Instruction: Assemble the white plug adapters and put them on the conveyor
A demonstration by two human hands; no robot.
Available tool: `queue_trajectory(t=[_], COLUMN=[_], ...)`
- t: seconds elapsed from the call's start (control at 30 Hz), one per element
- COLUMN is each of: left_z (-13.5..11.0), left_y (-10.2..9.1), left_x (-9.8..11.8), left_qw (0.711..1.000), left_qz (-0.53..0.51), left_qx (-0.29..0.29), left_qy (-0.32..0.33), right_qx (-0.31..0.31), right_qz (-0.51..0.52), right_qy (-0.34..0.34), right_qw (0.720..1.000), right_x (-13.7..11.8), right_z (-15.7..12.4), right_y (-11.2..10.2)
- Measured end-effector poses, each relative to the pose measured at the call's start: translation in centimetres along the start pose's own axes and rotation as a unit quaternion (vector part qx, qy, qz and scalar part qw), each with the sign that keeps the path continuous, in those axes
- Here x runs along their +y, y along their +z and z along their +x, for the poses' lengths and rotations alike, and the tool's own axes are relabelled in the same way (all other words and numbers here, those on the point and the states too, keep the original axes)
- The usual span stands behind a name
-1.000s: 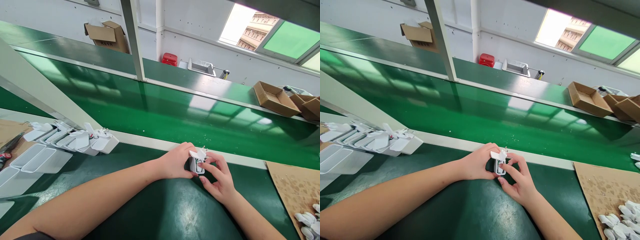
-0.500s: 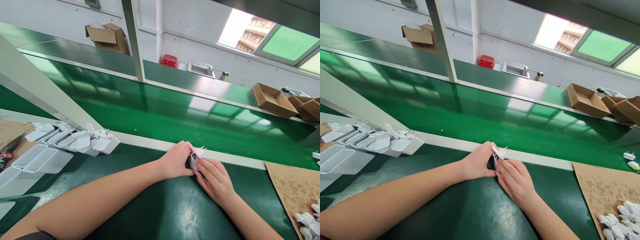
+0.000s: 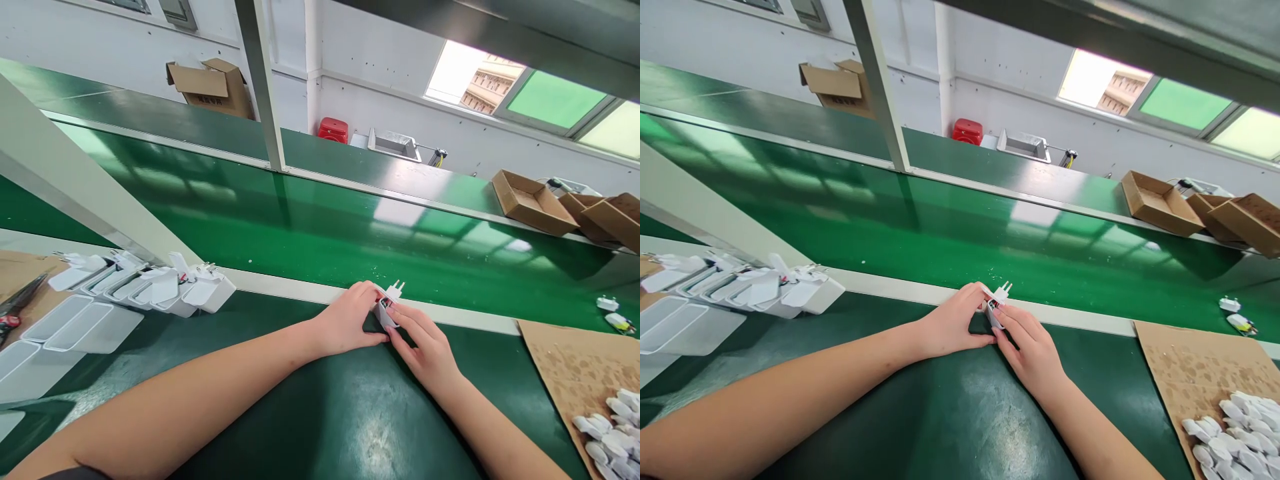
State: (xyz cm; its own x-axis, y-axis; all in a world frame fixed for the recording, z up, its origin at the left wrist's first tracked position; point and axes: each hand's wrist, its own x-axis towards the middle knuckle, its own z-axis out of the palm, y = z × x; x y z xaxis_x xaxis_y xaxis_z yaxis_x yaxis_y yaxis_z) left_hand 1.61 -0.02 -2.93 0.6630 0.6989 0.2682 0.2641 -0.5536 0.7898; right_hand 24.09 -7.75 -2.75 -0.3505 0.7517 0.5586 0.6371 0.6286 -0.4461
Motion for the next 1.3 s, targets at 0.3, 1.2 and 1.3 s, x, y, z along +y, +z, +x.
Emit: queue_trajectory(t=[0.3,1.2,1.3], left_z=[-0.1,-0.2,-0.2], left_y=[-1.0,-1.7,-1.6], left_x=[0.9,1.6,1.6], left_qw=[0.998,0.996,0.995], left_qz=[-0.054,-0.08,-0.084], left_qx=[0.007,-0.039,-0.037], left_qy=[-0.032,-0.029,-0.033], right_qx=[0.04,0.17,0.164], right_qz=[0.291,0.467,0.455], right_qy=[0.268,0.406,0.401], right_qw=[0.918,0.767,0.778], right_x=[2.1,4.0,4.0], right_z=[0.3,0.8,0.6], right_y=[-0.6,-0.9,-0.9])
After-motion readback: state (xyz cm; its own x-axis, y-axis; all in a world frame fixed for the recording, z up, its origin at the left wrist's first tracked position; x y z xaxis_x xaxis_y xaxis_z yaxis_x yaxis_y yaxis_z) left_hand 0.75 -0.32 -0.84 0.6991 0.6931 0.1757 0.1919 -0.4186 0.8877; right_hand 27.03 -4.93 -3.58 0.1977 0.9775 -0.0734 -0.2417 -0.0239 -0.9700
